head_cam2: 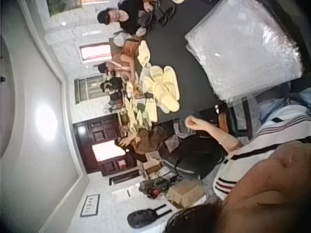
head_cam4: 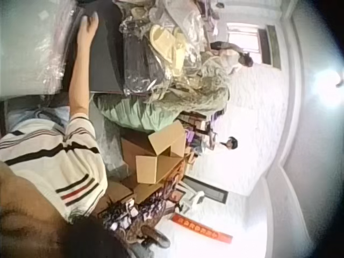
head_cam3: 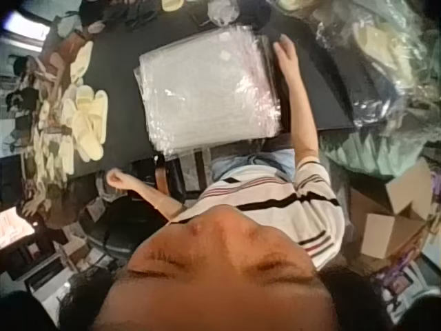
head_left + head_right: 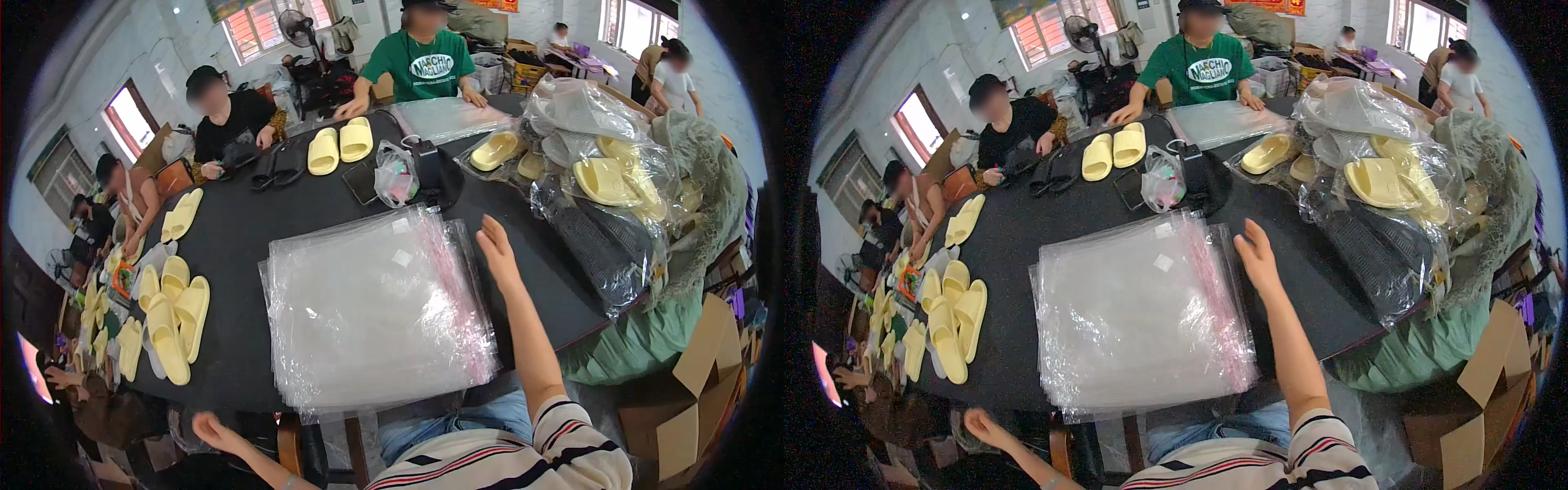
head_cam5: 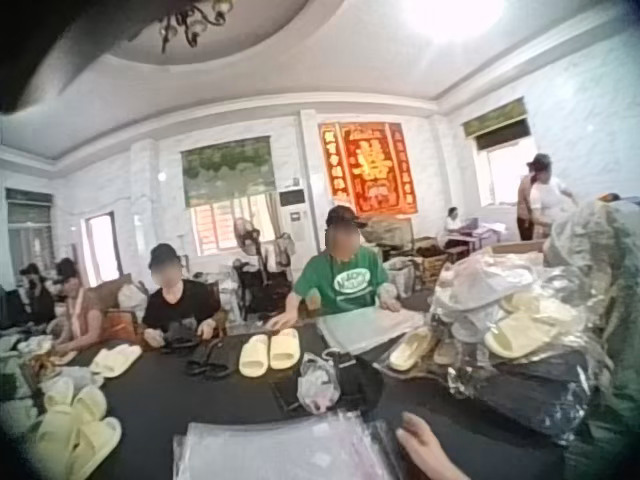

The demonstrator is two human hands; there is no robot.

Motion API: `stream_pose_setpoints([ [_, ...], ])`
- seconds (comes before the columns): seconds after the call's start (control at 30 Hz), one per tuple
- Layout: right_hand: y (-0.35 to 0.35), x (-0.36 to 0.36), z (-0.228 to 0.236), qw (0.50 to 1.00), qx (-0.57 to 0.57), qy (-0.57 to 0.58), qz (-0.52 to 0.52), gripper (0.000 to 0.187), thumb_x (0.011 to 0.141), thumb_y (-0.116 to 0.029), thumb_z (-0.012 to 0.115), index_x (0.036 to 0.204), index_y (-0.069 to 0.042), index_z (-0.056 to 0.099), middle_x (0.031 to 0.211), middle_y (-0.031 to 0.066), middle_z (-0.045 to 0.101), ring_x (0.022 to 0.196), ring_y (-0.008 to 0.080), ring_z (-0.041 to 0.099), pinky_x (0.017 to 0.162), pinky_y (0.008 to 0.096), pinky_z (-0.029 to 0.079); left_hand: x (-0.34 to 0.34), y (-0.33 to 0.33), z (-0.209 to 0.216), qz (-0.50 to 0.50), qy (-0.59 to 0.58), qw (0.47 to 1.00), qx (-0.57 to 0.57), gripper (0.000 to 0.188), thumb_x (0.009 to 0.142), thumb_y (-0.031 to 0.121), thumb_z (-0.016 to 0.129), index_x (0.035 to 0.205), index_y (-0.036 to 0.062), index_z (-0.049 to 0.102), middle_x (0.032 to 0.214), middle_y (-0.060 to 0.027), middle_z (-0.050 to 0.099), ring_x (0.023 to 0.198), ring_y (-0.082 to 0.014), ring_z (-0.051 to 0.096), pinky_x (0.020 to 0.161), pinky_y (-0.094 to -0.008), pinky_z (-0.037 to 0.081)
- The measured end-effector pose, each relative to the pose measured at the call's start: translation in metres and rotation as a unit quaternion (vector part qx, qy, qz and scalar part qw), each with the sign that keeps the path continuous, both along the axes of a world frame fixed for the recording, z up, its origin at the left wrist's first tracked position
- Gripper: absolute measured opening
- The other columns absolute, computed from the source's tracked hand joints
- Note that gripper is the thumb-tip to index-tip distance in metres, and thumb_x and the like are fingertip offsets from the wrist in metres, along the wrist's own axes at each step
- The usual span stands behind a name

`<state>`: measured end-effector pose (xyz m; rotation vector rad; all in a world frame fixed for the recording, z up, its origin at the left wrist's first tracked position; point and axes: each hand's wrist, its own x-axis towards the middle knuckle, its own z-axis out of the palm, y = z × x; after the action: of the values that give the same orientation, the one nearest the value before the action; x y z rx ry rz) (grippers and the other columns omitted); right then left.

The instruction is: The person packs pairs of plastic slippers into clear plastic bags. They pick up slippers of various colors from a table, place them into bags, and set the packaged pairs aside. The task is performed by hand in a repetitive assembly line manner.

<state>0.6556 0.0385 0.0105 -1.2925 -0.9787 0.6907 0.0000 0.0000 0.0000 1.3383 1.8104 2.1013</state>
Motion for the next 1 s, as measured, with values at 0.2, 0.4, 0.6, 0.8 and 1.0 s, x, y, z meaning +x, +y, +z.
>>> stream_pose_setpoints([
  [0.2, -0.023, -0.003, -0.014, 0.987, -0.086, 0.118, 0.067, 0.084, 0.095, -0.037, 0.056, 0.149, 0.005, 0.007, 0.156, 0.0217, 0.014, 0.144, 0.0275, 0.016, 0.116, 0.0330, 0.014, 0.071, 0.083, 0.040, -0.420, -0.244, 0.840, -0.242, 0.071, 0.099, 0.047, 0.040, 0.145, -0.0041, 0.023, 0.138, -0.0270, 0.043, 0.129, -0.0346, 0.043, 0.110, -0.0437, 0.032],
  [0.4, -0.020, -0.043, -0.027, 0.990, -0.052, 0.061, 0.114, 0.087, 0.095, -0.035, 0.056, 0.147, 0.007, 0.001, 0.155, 0.0252, 0.006, 0.145, 0.0302, 0.010, 0.116, 0.0353, 0.012, 0.152, 0.139, 0.008, -0.533, -0.166, 0.735, -0.386, 0.069, 0.102, 0.043, 0.037, 0.149, -0.0017, 0.014, 0.149, -0.0193, 0.031, 0.136, -0.0283, 0.034, 0.111, -0.0366, 0.028],
  [0.6, -0.010, -0.027, -0.027, 0.986, -0.069, -0.131, 0.076, 0.088, 0.090, -0.043, 0.059, 0.149, 0.002, 0.012, 0.155, 0.0250, 0.010, 0.145, 0.0336, 0.009, 0.117, 0.0385, 0.012, 0.143, 0.120, 0.008, -0.483, -0.073, 0.785, -0.382, 0.075, 0.098, 0.021, 0.051, 0.149, -0.0019, 0.000, 0.154, -0.0165, 0.023, 0.139, -0.0262, 0.027, 0.113, -0.0363, 0.025],
  [0.8, -0.035, -0.002, -0.025, 0.993, -0.088, 0.033, 0.067, 0.073, 0.096, -0.037, 0.052, 0.147, 0.003, 0.020, 0.155, 0.0217, 0.014, 0.145, 0.0307, 0.012, 0.117, 0.0361, 0.011, 0.162, 0.098, 0.004, -0.514, -0.133, 0.779, -0.332, 0.066, 0.099, 0.016, 0.046, 0.149, -0.0010, 0.008, 0.154, -0.0168, 0.021, 0.140, -0.0276, 0.026, 0.114, -0.0373, 0.023],
  [1.0, -0.054, -0.026, -0.025, 0.985, -0.089, 0.012, 0.150, 0.079, 0.094, -0.038, 0.056, 0.148, 0.004, 0.016, 0.157, 0.0197, 0.011, 0.145, 0.0298, 0.010, 0.117, 0.0370, 0.012, 0.186, 0.089, 0.031, -0.456, -0.091, 0.814, -0.350, 0.059, 0.099, 0.018, 0.043, 0.149, 0.0013, 0.017, 0.149, -0.0182, 0.031, 0.135, -0.0285, 0.035, 0.112, -0.0360, 0.028],
])
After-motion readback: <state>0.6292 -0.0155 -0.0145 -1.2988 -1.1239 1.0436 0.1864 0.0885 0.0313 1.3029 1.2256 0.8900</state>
